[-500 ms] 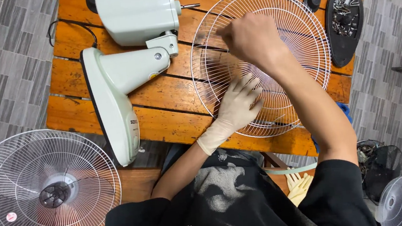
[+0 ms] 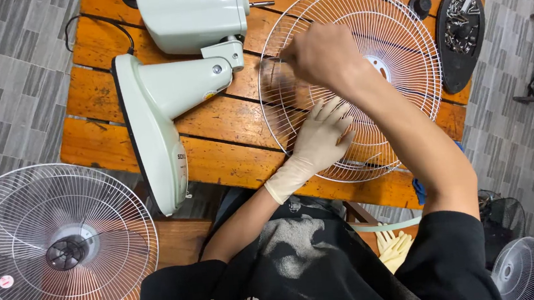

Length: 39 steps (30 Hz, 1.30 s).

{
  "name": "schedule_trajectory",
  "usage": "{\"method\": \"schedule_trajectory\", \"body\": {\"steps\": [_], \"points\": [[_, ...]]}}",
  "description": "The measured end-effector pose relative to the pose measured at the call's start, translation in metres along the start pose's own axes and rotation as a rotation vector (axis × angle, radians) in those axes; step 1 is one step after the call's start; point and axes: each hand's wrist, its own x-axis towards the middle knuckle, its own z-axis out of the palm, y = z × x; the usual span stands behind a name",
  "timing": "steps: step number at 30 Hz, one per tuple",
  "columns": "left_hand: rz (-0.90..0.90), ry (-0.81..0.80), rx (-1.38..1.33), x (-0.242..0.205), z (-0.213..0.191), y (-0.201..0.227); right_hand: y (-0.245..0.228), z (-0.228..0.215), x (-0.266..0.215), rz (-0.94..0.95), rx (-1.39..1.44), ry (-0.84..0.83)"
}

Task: Cleaning a fan guard by scraping it with a metal tool

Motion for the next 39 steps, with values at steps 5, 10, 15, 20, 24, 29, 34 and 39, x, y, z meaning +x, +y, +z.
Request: {"method": "schedule_trajectory", "body": {"steps": [5,10,15,20,24,29,34,39], "points": [[0.098,0.291,-0.003,-0.006,0.017,-0.005,0.035,0.061,0.065,0.172,-0.166,0.308],[0.062,0.152,0.015,-0.006,0.038,-0.013,0.001,0.062,0.028,0.058,-0.138,0.339],[-0.074,0.356,-0.054,-0.021,0.115,-0.028,-0.034,0.04,-0.028,-0.081,-0.028,0.174],[0.038,0.451,-0.004,-0.002,0.065,-0.017,-0.007,0.02,-0.012,-0.02,-0.018,0.167],[0.091,0.512,-0.011,-0.001,0.03,-0.006,0.046,0.057,0.052,0.175,-0.102,0.352],[0.101,0.525,-0.03,-0.002,0.031,-0.007,0.086,0.096,0.05,0.222,-0.051,0.392],[0.102,0.533,-0.099,0.001,0.017,-0.002,0.006,0.019,-0.052,0.126,0.169,0.235],[0.1,0.583,-0.073,0.004,0.011,-0.004,0.002,0.001,-0.077,-0.026,0.215,0.085]]}}
